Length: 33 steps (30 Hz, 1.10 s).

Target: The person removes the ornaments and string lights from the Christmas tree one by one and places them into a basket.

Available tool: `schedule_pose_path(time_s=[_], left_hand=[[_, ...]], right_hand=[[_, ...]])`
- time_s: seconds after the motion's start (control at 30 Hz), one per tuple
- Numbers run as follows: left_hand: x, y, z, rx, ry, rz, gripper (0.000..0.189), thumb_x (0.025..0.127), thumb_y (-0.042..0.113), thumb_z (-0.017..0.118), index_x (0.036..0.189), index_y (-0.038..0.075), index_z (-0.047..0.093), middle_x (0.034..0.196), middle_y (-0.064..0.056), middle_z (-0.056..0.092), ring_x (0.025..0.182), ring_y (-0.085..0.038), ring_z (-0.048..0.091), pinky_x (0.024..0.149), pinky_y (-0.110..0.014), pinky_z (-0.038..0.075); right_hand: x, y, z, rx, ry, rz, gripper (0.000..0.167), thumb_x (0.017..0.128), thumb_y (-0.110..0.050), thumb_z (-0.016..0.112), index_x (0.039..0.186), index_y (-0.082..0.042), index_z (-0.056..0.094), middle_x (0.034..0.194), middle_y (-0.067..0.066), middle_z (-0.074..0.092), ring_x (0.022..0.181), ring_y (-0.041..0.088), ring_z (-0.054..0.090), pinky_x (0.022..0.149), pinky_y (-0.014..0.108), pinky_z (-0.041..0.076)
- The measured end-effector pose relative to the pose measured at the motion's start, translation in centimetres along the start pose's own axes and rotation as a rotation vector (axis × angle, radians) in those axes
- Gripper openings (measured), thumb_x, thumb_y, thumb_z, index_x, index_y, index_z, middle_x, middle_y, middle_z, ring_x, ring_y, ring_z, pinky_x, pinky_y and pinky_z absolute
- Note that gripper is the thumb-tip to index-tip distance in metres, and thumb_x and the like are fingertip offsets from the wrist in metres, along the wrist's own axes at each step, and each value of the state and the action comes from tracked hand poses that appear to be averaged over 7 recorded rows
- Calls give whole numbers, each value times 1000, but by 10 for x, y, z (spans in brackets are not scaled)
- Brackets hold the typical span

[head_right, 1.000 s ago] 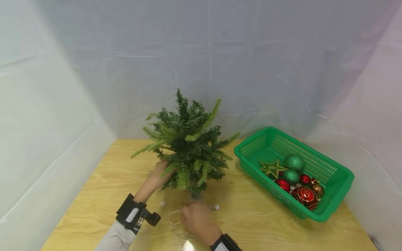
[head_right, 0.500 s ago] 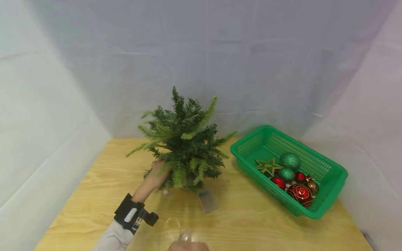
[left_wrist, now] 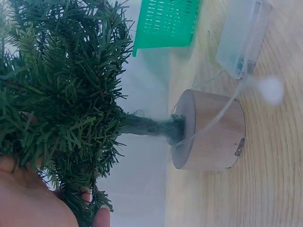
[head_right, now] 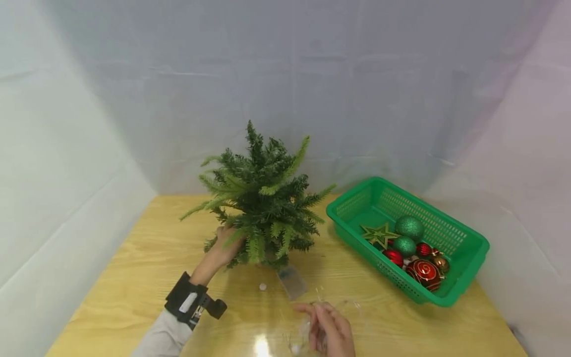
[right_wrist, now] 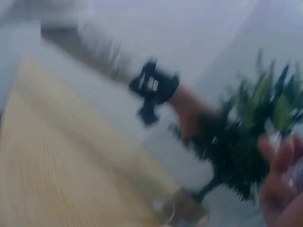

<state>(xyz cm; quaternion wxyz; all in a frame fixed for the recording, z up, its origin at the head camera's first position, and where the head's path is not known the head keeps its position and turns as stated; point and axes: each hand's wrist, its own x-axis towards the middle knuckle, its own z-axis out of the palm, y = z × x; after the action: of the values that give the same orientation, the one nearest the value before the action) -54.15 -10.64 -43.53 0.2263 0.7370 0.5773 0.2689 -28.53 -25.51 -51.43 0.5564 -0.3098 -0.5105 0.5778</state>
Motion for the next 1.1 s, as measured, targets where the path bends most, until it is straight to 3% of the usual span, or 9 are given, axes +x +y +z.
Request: schedule_pose_path(time_s=[0.13, 0.23, 0.33, 0.47, 0.6, 0.67, 0.83, 1.03, 1.1], left_hand=[[0, -1, 0, -55, -20, -48, 37, 102, 10, 40, 127, -15, 52, 145, -43, 20, 134, -61, 10, 100, -74, 22], [-2, -1, 1, -64, -16, -48, 39, 103, 14, 38, 128, -14, 52, 146, -42, 20, 133, -60, 10, 100, -75, 20], [-3, -1, 3, -49, 3, -30, 38, 103, 14, 39, 127, -12, 54, 143, -42, 25, 132, -61, 14, 98, -75, 23], [-5, -1, 5, -68, 17, 6, 36, 102, 12, 42, 126, -12, 55, 142, -42, 27, 130, -62, 15, 97, -76, 23], [-6, -1, 5, -97, 40, 19, 35, 101, 10, 44, 125, -14, 54, 142, -42, 25, 131, -61, 15, 97, -76, 22], [-6, -2, 5, -98, 46, 9, 35, 100, 8, 44, 125, -15, 53, 142, -42, 24, 130, -61, 15, 97, -76, 22], [-4, 0, 6, -78, 53, 6, 34, 102, 12, 42, 122, -12, 56, 139, -42, 29, 128, -63, 18, 94, -76, 26], [-2, 0, 6, -58, 58, -2, 36, 104, 17, 40, 119, -10, 59, 137, -40, 32, 127, -61, 21, 93, -73, 30], [-4, -1, 6, -68, 61, -10, 37, 104, 17, 40, 119, -10, 59, 138, -40, 31, 128, -60, 20, 94, -73, 28]], right_hand=[[45, 18, 29, -558, 260, -56, 22, 101, -10, 49, 94, -1, 67, 85, 2, 70, 46, 2, 39, 39, 23, 35], [75, 47, 53, -920, 322, -118, 14, 94, -11, 59, 87, -4, 68, 66, 2, 59, 48, 4, 41, 41, 21, 37], [97, 75, 75, -1162, 331, -189, 15, 89, -22, 70, 91, -7, 69, 64, 1, 58, 47, 7, 48, 39, 21, 35], [113, 101, 91, -1332, 360, -249, 48, 81, -36, 78, 119, -11, 65, 72, 4, 65, 49, 13, 53, 38, 24, 32], [128, 112, 99, -1316, 417, -262, 48, 81, -35, 77, 120, -9, 63, 78, 6, 66, 63, 21, 60, 45, 31, 42], [135, 113, 102, -1257, 413, -196, 42, 85, -33, 73, 118, -9, 64, 77, 3, 64, 64, 20, 59, 47, 33, 43], [145, 113, 100, -976, 337, 4, 23, 87, -19, 66, 105, -6, 62, 58, -5, 45, 49, 11, 37, 46, 26, 23], [131, 115, 88, -844, 193, -120, 28, 92, -6, 59, 119, 3, 57, 63, 1, 46, 48, 3, 30, 47, 21, 25], [119, 110, 87, -843, 144, -143, 19, 93, -1, 54, 111, 1, 60, 63, 0, 46, 48, 1, 30, 47, 20, 27]])
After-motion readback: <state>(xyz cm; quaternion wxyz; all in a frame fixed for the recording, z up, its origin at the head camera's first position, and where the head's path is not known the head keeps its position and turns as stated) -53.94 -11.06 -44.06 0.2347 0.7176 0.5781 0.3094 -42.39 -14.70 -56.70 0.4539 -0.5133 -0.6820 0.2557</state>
